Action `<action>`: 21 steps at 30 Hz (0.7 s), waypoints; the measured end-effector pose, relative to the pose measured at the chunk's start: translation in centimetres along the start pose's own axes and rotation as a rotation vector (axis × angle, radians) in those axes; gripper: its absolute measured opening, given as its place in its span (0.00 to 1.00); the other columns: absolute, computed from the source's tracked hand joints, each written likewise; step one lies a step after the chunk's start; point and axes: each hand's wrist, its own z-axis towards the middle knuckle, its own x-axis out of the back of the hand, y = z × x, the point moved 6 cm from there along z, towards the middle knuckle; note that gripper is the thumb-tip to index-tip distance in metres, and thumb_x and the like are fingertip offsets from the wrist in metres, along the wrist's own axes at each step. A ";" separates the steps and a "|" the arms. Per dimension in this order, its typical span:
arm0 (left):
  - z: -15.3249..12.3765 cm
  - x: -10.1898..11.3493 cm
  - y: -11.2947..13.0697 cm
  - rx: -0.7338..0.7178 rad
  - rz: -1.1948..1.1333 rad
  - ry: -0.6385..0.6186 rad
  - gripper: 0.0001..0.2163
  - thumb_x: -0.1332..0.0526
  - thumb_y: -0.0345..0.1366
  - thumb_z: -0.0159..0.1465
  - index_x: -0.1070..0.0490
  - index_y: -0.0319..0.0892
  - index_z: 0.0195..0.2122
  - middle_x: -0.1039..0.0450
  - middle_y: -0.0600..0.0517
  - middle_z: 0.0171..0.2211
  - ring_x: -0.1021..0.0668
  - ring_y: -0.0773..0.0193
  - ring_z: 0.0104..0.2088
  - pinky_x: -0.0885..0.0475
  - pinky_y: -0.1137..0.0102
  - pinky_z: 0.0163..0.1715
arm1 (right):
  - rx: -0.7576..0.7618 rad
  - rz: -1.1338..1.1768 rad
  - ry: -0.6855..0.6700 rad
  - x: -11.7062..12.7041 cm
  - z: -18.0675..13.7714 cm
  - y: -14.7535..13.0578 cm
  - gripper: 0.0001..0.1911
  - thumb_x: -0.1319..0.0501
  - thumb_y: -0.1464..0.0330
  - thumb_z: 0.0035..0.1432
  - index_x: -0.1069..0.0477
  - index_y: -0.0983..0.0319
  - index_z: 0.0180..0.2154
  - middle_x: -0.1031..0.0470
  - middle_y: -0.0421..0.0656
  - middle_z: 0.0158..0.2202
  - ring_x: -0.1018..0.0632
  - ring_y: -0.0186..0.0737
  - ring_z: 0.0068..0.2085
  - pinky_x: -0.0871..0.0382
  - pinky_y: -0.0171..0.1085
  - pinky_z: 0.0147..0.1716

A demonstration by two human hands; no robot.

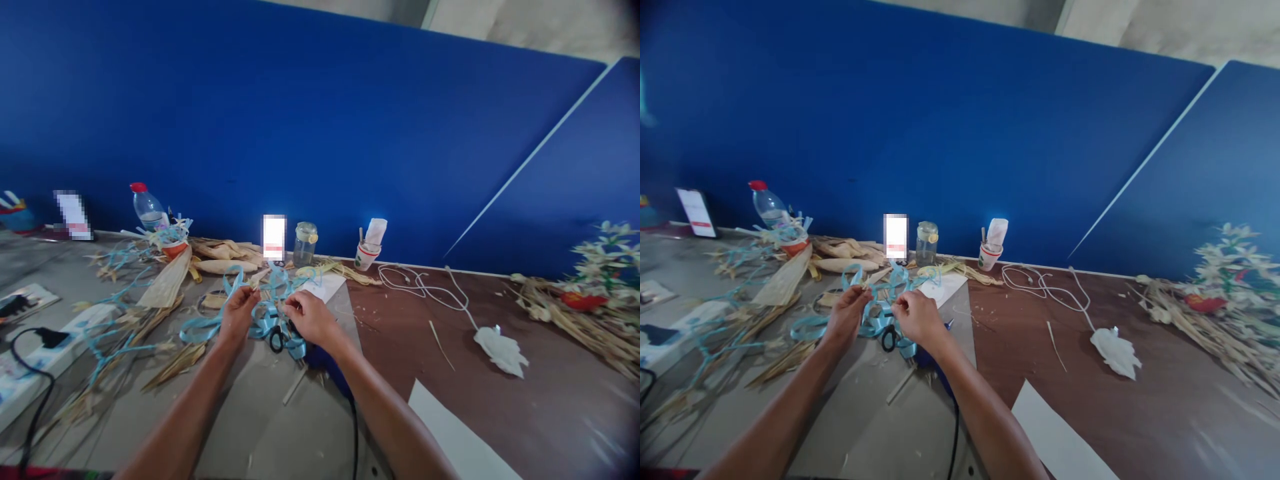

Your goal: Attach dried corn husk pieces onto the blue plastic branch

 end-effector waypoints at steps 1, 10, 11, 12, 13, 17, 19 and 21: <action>0.0 0.0 0.1 -0.001 -0.014 0.001 0.11 0.34 0.42 0.50 0.33 0.41 0.26 0.32 0.57 0.23 0.29 0.69 0.26 0.34 0.73 0.29 | -0.001 -0.003 -0.003 -0.1 0.0 0.0 0.03 0.39 0.70 0.55 0.27 0.61 0.30 0.25 0.41 0.32 0.26 0.35 0.34 0.37 0.31 0.35; -0.5 -0.6 0.1 0.063 0.022 -0.056 0.11 0.33 0.41 0.49 0.30 0.41 0.27 0.30 0.56 0.24 0.28 0.68 0.27 0.33 0.72 0.30 | 0.026 0.038 -0.030 -1.3 -0.2 -0.7 0.02 0.38 0.71 0.55 0.27 0.62 0.31 0.25 0.42 0.31 0.25 0.36 0.34 0.35 0.32 0.35; -0.6 -0.7 0.1 0.067 0.032 -0.068 0.11 0.33 0.42 0.49 0.30 0.40 0.27 0.30 0.56 0.24 0.28 0.68 0.27 0.33 0.72 0.30 | 0.034 0.052 -0.028 -1.4 -0.2 -0.8 0.02 0.38 0.71 0.55 0.27 0.62 0.32 0.25 0.42 0.32 0.25 0.36 0.35 0.35 0.32 0.35; -0.7 -0.8 0.0 0.071 0.040 -0.077 0.12 0.33 0.42 0.49 0.30 0.40 0.27 0.30 0.56 0.24 0.28 0.68 0.27 0.33 0.72 0.30 | 0.037 0.067 -0.027 -1.6 -0.2 -0.8 0.02 0.39 0.72 0.55 0.27 0.62 0.32 0.25 0.43 0.32 0.25 0.36 0.35 0.34 0.32 0.36; -0.8 -0.9 0.0 0.071 0.046 -0.082 0.12 0.32 0.42 0.49 0.31 0.40 0.27 0.30 0.56 0.24 0.28 0.68 0.27 0.33 0.72 0.29 | 0.036 0.079 -0.025 -1.8 -0.2 -0.9 0.02 0.39 0.73 0.55 0.27 0.62 0.33 0.25 0.43 0.33 0.25 0.37 0.36 0.34 0.32 0.37; -1.0 -1.2 0.2 0.072 0.058 -0.097 0.13 0.32 0.43 0.48 0.31 0.41 0.26 0.30 0.56 0.24 0.28 0.68 0.26 0.33 0.72 0.29 | 0.011 0.106 -0.010 -2.4 -0.2 -0.8 0.05 0.38 0.74 0.54 0.27 0.64 0.35 0.25 0.45 0.34 0.25 0.38 0.36 0.34 0.34 0.38; -1.2 -1.4 0.3 0.079 0.052 -0.115 0.13 0.32 0.43 0.48 0.31 0.41 0.27 0.30 0.56 0.24 0.28 0.68 0.26 0.32 0.72 0.29 | -0.007 0.114 -0.001 -2.5 -0.3 -0.8 0.05 0.39 0.74 0.54 0.27 0.64 0.35 0.25 0.45 0.33 0.25 0.38 0.36 0.34 0.33 0.37; -1.3 -1.6 0.4 0.095 0.031 -0.131 0.12 0.31 0.42 0.47 0.30 0.40 0.26 0.30 0.56 0.24 0.28 0.68 0.27 0.32 0.72 0.30 | -0.024 0.118 0.001 -2.6 -0.3 -0.8 0.03 0.39 0.75 0.54 0.27 0.64 0.32 0.25 0.44 0.32 0.26 0.37 0.34 0.35 0.32 0.35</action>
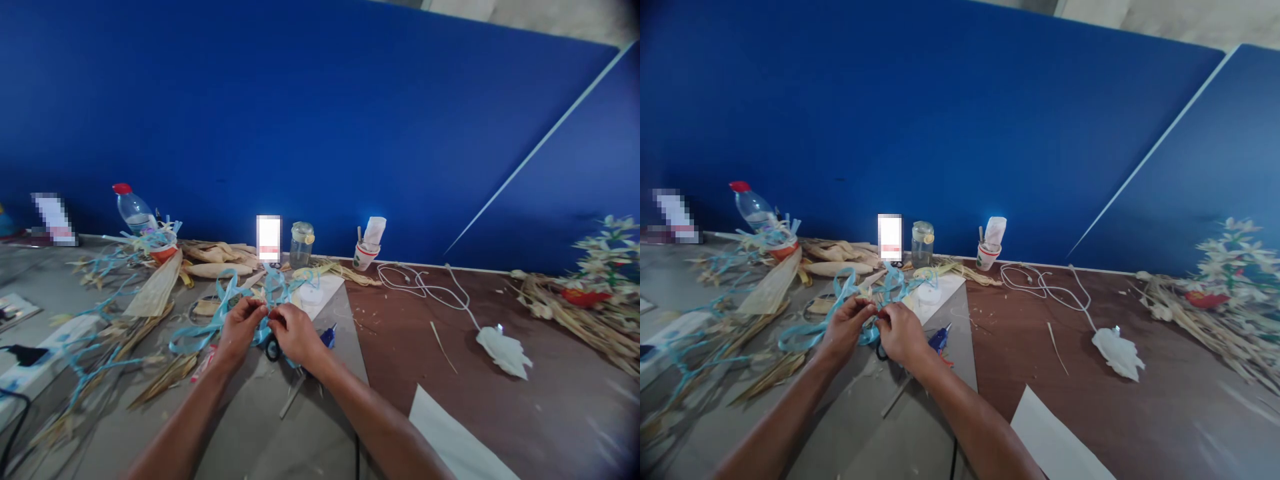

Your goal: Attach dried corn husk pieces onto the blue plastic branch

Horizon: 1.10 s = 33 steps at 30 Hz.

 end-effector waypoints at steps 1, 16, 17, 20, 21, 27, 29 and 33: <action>-0.1 -0.1 0.0 0.009 -0.016 -0.007 0.12 0.31 0.41 0.47 0.30 0.40 0.26 0.30 0.56 0.24 0.28 0.68 0.27 0.32 0.72 0.30 | -0.008 0.000 0.000 0.0 0.0 0.0 0.03 0.40 0.75 0.54 0.28 0.63 0.31 0.25 0.43 0.31 0.26 0.36 0.33 0.36 0.32 0.34; -0.1 0.0 -1.0 0.134 -0.159 -0.098 0.12 0.28 0.40 0.47 0.23 0.40 0.29 0.24 0.52 0.28 0.25 0.65 0.31 0.31 0.70 0.36 | -0.033 0.001 -0.093 0.8 0.4 0.4 0.04 0.40 0.73 0.53 0.28 0.62 0.27 0.25 0.41 0.29 0.26 0.36 0.32 0.38 0.31 0.33; 0.0 0.3 -0.8 0.122 -0.173 -0.079 0.11 0.28 0.40 0.47 0.23 0.40 0.29 0.24 0.52 0.28 0.25 0.65 0.31 0.31 0.70 0.36 | -0.041 0.023 -0.074 1.4 0.5 0.6 0.03 0.39 0.73 0.53 0.27 0.62 0.28 0.25 0.41 0.29 0.26 0.36 0.33 0.37 0.32 0.34; 0.3 1.0 0.0 0.091 -0.256 -0.018 0.10 0.27 0.39 0.46 0.23 0.41 0.27 0.25 0.53 0.29 0.25 0.67 0.31 0.30 0.71 0.34 | -0.054 0.095 0.040 4.0 1.1 1.2 0.04 0.40 0.74 0.54 0.27 0.63 0.33 0.25 0.42 0.33 0.26 0.35 0.35 0.35 0.32 0.37; 0.4 1.2 0.1 0.090 -0.286 -0.004 0.10 0.27 0.38 0.45 0.24 0.41 0.27 0.25 0.53 0.29 0.25 0.67 0.30 0.30 0.72 0.34 | -0.063 0.108 0.056 4.7 1.3 1.5 0.05 0.41 0.73 0.54 0.27 0.63 0.34 0.25 0.42 0.33 0.26 0.35 0.34 0.34 0.32 0.37; 0.6 1.4 0.2 0.131 -0.364 0.014 0.11 0.27 0.38 0.44 0.25 0.41 0.26 0.26 0.53 0.28 0.25 0.67 0.30 0.28 0.71 0.34 | -0.015 0.008 -0.062 5.2 2.2 1.3 0.10 0.41 0.75 0.54 0.27 0.64 0.39 0.26 0.45 0.39 0.26 0.39 0.41 0.34 0.37 0.44; 0.5 1.4 0.4 0.129 -0.381 0.014 0.11 0.26 0.37 0.44 0.25 0.40 0.26 0.26 0.53 0.28 0.24 0.67 0.30 0.28 0.71 0.35 | 0.014 0.003 -0.134 4.1 2.3 0.7 0.11 0.41 0.76 0.54 0.27 0.63 0.40 0.26 0.46 0.41 0.26 0.40 0.44 0.35 0.39 0.47; 0.4 1.2 0.8 0.123 -0.454 -0.037 0.10 0.27 0.36 0.45 0.24 0.40 0.26 0.27 0.53 0.27 0.25 0.68 0.29 0.27 0.70 0.35 | 0.084 0.110 -0.213 1.3 2.6 -0.3 0.23 0.40 0.76 0.52 0.32 0.59 0.51 0.29 0.45 0.51 0.28 0.42 0.50 0.36 0.40 0.51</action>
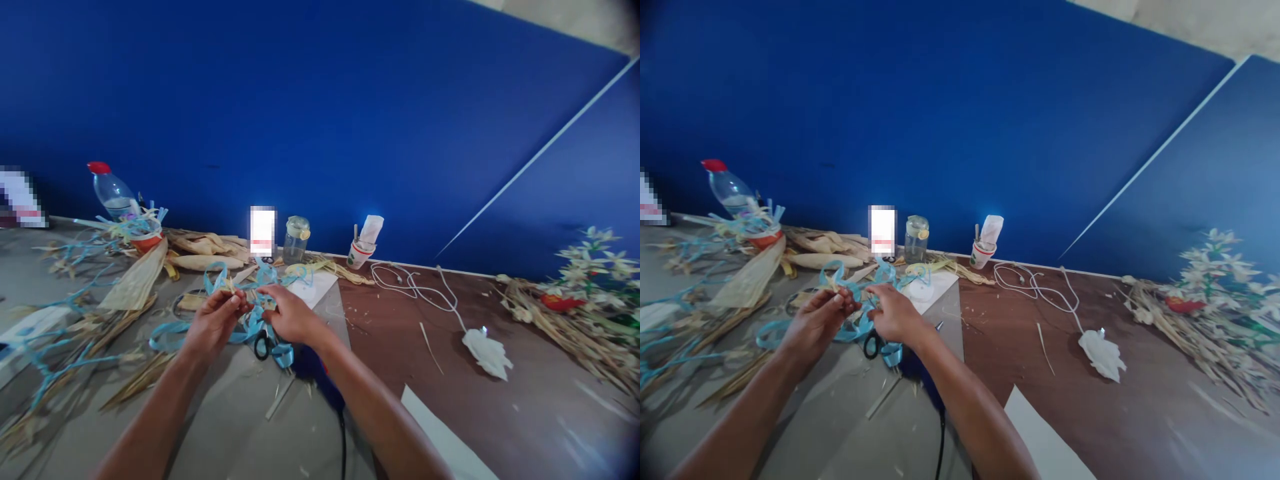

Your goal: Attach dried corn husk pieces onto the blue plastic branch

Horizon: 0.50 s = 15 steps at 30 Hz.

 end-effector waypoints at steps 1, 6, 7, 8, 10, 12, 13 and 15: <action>-0.1 -0.2 0.1 0.003 -0.013 -0.026 0.10 0.27 0.37 0.46 0.24 0.40 0.26 0.28 0.53 0.27 0.26 0.68 0.28 0.27 0.70 0.34 | 0.024 0.043 -0.039 -0.8 0.3 0.0 0.28 0.38 0.76 0.50 0.36 0.58 0.54 0.30 0.45 0.52 0.28 0.41 0.50 0.35 0.39 0.50; -0.5 -1.1 0.9 -0.022 -0.043 -0.152 0.07 0.30 0.36 0.50 0.24 0.41 0.29 0.30 0.53 0.26 0.28 0.69 0.26 0.28 0.72 0.30 | 0.019 0.175 -0.231 -4.1 1.9 1.0 0.19 0.36 0.73 0.47 0.30 0.60 0.45 0.26 0.37 0.37 0.26 0.35 0.36 0.32 0.33 0.37; -0.6 -1.2 1.0 -0.027 -0.050 -0.166 0.07 0.30 0.35 0.50 0.24 0.41 0.28 0.30 0.54 0.25 0.28 0.69 0.26 0.28 0.72 0.30 | 0.006 0.175 -0.240 -4.5 2.3 1.3 0.12 0.37 0.72 0.49 0.28 0.61 0.39 0.26 0.36 0.32 0.27 0.34 0.34 0.33 0.32 0.36; -0.6 -1.3 1.2 -0.028 -0.055 -0.176 0.06 0.30 0.35 0.51 0.24 0.41 0.29 0.30 0.54 0.26 0.28 0.69 0.27 0.28 0.72 0.31 | -0.003 0.175 -0.234 -4.7 2.6 1.6 0.05 0.39 0.72 0.51 0.27 0.62 0.34 0.28 0.36 0.29 0.28 0.34 0.33 0.34 0.32 0.35; -0.6 -1.2 1.6 -0.025 -0.047 -0.173 0.05 0.31 0.34 0.51 0.25 0.41 0.29 0.30 0.53 0.26 0.28 0.70 0.28 0.29 0.73 0.32 | -0.007 0.175 -0.195 -4.6 3.2 2.2 0.04 0.40 0.71 0.53 0.27 0.63 0.28 0.29 0.36 0.26 0.28 0.33 0.32 0.36 0.31 0.34; -0.5 -0.9 1.8 -0.002 -0.022 -0.154 0.05 0.31 0.33 0.51 0.25 0.40 0.28 0.29 0.53 0.26 0.27 0.69 0.28 0.28 0.73 0.31 | -0.028 0.155 -0.150 -4.2 3.6 2.8 0.06 0.41 0.71 0.53 0.26 0.63 0.27 0.28 0.36 0.25 0.28 0.33 0.32 0.37 0.31 0.34; -0.5 -0.7 1.9 0.019 -0.010 -0.146 0.05 0.31 0.33 0.51 0.25 0.40 0.28 0.29 0.53 0.26 0.27 0.69 0.27 0.28 0.72 0.31 | -0.065 0.139 -0.113 -3.8 3.7 3.1 0.06 0.41 0.72 0.53 0.26 0.63 0.26 0.28 0.37 0.25 0.28 0.33 0.31 0.37 0.31 0.34; -0.2 -0.4 2.0 0.057 0.009 -0.128 0.06 0.31 0.33 0.50 0.26 0.39 0.26 0.30 0.53 0.25 0.27 0.69 0.26 0.26 0.69 0.32 | -0.178 0.107 -0.018 -2.7 3.9 3.9 0.07 0.41 0.71 0.52 0.25 0.63 0.26 0.27 0.38 0.24 0.29 0.33 0.30 0.38 0.31 0.32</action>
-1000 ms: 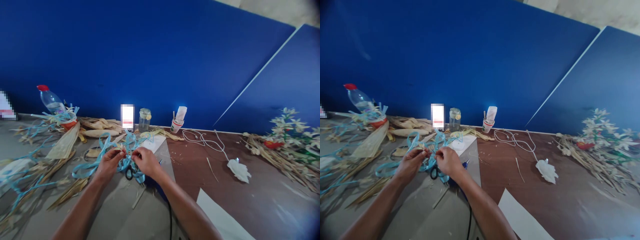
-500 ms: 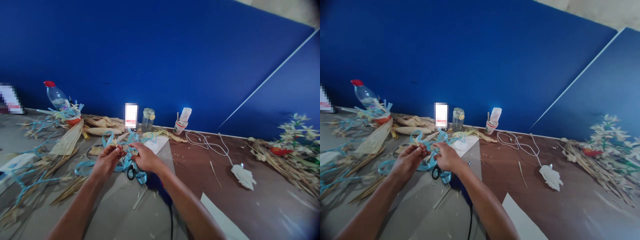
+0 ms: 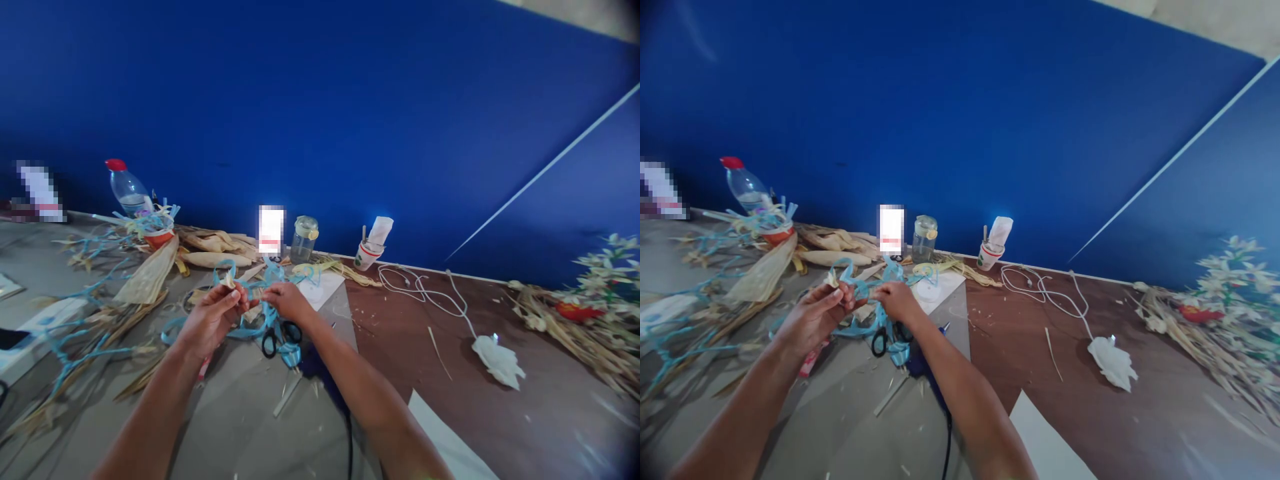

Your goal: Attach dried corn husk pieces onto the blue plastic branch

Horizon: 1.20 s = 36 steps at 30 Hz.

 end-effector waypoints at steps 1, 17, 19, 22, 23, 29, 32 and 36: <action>0.2 0.3 0.1 -0.002 0.006 0.023 0.06 0.30 0.34 0.50 0.27 0.39 0.26 0.30 0.54 0.24 0.28 0.69 0.25 0.25 0.67 0.33 | -0.055 -0.004 0.050 0.7 0.0 0.3 0.07 0.41 0.71 0.52 0.25 0.63 0.26 0.28 0.37 0.24 0.29 0.33 0.30 0.39 0.30 0.31; -0.1 6.8 2.7 -0.691 0.109 0.769 0.09 0.32 0.36 0.51 0.31 0.41 0.27 0.31 0.59 0.25 0.29 0.72 0.25 0.31 0.73 0.34 | -0.075 0.017 0.002 2.4 -1.5 -1.0 0.30 0.36 0.67 0.48 0.34 0.61 0.55 0.28 0.48 0.51 0.24 0.33 0.28 0.31 0.34 0.31; 0.3 5.3 1.9 -0.570 0.068 0.636 0.08 0.32 0.37 0.51 0.30 0.41 0.28 0.28 0.58 0.26 0.27 0.72 0.26 0.30 0.72 0.34 | -0.009 0.054 -0.161 2.7 -2.5 -2.5 0.37 0.36 0.67 0.49 0.42 0.57 0.61 0.34 0.49 0.58 0.25 0.30 0.24 0.29 0.35 0.30; 0.2 3.2 1.3 -0.492 0.046 0.496 0.08 0.32 0.37 0.52 0.29 0.41 0.28 0.26 0.55 0.29 0.24 0.69 0.30 0.29 0.70 0.38 | 0.046 -0.050 -0.082 5.3 -3.4 -3.5 0.23 0.41 0.68 0.55 0.31 0.58 0.54 0.27 0.46 0.51 0.23 0.35 0.30 0.28 0.37 0.35; 0.2 2.7 1.1 -0.466 0.031 0.449 0.08 0.32 0.37 0.52 0.29 0.41 0.29 0.26 0.55 0.29 0.24 0.69 0.31 0.29 0.69 0.38 | 0.060 -0.093 -0.018 6.1 -3.6 -3.5 0.19 0.42 0.69 0.56 0.28 0.59 0.50 0.24 0.45 0.48 0.22 0.38 0.34 0.28 0.38 0.38; 0.1 1.3 0.1 -0.322 0.041 0.297 0.09 0.31 0.37 0.51 0.29 0.40 0.29 0.28 0.55 0.26 0.27 0.70 0.27 0.31 0.73 0.32 | 0.085 -0.290 0.152 7.3 -4.2 -2.2 0.13 0.45 0.75 0.57 0.24 0.61 0.41 0.22 0.46 0.44 0.24 0.42 0.46 0.34 0.40 0.48; 0.1 1.5 0.1 -0.340 0.073 0.312 0.09 0.31 0.37 0.52 0.29 0.40 0.29 0.30 0.55 0.25 0.28 0.71 0.27 0.32 0.74 0.31 | 0.130 -0.286 0.158 6.4 -3.9 -2.8 0.11 0.45 0.73 0.59 0.24 0.62 0.35 0.21 0.45 0.38 0.23 0.39 0.41 0.34 0.35 0.42; 0.0 1.8 0.6 -0.416 0.151 0.379 0.09 0.33 0.37 0.53 0.31 0.40 0.30 0.30 0.56 0.25 0.28 0.72 0.26 0.33 0.74 0.31 | 0.150 -0.347 0.133 4.5 -2.2 -3.7 0.15 0.44 0.66 0.61 0.27 0.63 0.25 0.24 0.43 0.29 0.26 0.36 0.33 0.37 0.32 0.35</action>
